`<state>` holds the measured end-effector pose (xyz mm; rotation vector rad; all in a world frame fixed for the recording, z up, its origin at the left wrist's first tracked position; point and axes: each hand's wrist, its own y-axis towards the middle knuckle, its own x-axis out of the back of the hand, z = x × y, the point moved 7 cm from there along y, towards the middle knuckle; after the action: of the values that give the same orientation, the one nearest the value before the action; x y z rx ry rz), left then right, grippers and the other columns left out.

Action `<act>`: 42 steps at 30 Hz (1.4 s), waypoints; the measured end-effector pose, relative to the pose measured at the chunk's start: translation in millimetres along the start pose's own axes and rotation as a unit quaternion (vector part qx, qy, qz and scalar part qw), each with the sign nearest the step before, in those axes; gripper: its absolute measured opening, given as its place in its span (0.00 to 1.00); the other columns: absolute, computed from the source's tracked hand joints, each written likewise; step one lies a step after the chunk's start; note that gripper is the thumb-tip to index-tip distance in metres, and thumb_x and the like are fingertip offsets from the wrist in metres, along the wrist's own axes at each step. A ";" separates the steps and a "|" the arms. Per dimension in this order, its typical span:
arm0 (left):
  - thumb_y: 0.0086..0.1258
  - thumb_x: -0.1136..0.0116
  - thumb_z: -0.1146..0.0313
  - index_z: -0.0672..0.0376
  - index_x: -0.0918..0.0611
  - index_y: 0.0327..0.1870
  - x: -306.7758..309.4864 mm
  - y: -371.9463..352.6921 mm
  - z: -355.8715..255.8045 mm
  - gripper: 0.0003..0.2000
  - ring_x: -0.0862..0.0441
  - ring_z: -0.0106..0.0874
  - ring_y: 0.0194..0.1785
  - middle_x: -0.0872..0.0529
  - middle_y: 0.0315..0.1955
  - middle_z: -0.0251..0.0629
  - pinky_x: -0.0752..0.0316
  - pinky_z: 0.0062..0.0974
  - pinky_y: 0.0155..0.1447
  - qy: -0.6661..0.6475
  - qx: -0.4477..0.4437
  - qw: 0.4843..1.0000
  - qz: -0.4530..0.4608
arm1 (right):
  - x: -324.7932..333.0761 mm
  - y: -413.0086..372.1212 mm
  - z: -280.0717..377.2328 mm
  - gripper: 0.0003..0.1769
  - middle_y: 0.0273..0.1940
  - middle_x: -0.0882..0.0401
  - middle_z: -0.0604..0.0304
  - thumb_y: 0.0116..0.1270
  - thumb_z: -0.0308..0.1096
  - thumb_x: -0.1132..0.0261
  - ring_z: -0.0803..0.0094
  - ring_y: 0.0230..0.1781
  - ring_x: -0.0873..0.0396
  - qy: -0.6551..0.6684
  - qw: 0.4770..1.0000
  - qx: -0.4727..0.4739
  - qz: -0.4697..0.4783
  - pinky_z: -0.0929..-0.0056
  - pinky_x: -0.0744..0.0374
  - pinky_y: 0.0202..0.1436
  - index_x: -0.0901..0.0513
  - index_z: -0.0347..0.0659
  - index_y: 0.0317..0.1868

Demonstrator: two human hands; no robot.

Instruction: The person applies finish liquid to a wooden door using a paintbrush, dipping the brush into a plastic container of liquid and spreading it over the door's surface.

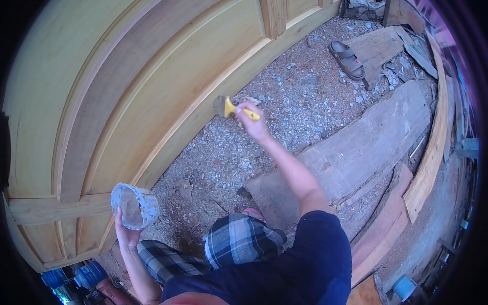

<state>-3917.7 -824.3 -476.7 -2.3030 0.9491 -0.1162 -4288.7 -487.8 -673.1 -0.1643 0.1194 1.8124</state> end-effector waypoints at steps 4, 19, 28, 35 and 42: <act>0.71 0.41 0.49 0.59 0.32 0.72 8.5 0.3 2.9 0.33 0.27 0.39 0.67 0.24 0.65 0.41 0.33 0.43 0.71 -0.013 0.001 1.000 -0.006 | 123.9 86.6 35.6 0.08 0.32 0.18 0.66 0.72 0.37 0.36 0.79 0.30 0.22 -0.159 0.971 0.086 -0.159 0.77 0.23 0.35 0.16 0.42 0.42; 0.73 0.43 0.50 0.57 0.32 0.72 19.7 -13.6 0.9 0.31 0.27 0.39 0.68 0.25 0.65 0.40 0.33 0.43 0.71 -0.035 -0.009 0.998 -0.045 | -127.5 -73.5 22.4 0.05 0.32 0.23 0.49 0.69 0.32 0.38 0.50 0.35 0.23 -0.202 0.968 0.122 -0.087 0.52 0.26 0.41 0.23 0.40 0.37; 0.73 0.42 0.50 0.59 0.31 0.71 39.2 -32.5 -5.5 0.31 0.26 0.37 0.68 0.24 0.65 0.40 0.33 0.40 0.71 -0.054 -0.059 0.996 -0.041 | -173.3 -95.3 16.3 0.08 0.35 0.17 0.61 0.73 0.39 0.37 0.70 0.35 0.19 -0.061 0.960 0.035 0.271 0.70 0.21 0.38 0.17 0.44 0.41; 0.72 0.42 0.46 0.55 0.31 0.71 64.5 -42.2 6.4 0.32 0.26 0.37 0.67 0.24 0.65 0.37 0.29 0.43 0.68 -0.062 -0.039 0.993 -0.088 | 72.6 38.2 33.3 0.09 0.35 0.18 0.61 0.73 0.37 0.37 0.73 0.32 0.23 -0.214 0.945 0.162 -0.185 0.70 0.24 0.36 0.18 0.39 0.41; 0.69 0.44 0.38 0.51 0.31 0.72 81.4 -47.4 -11.1 0.36 0.24 0.41 0.66 0.24 0.66 0.39 0.26 0.52 0.61 -0.029 -0.083 0.988 -0.126 | -76.7 -20.3 30.8 0.12 0.35 0.28 0.52 0.71 0.39 0.35 0.55 0.38 0.27 -0.270 0.932 0.199 -0.138 0.56 0.28 0.46 0.25 0.40 0.39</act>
<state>-3832.6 -858.4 -452.4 -2.5590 0.6552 -0.0779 -4252.1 -550.9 -629.2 0.5791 0.0657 1.4585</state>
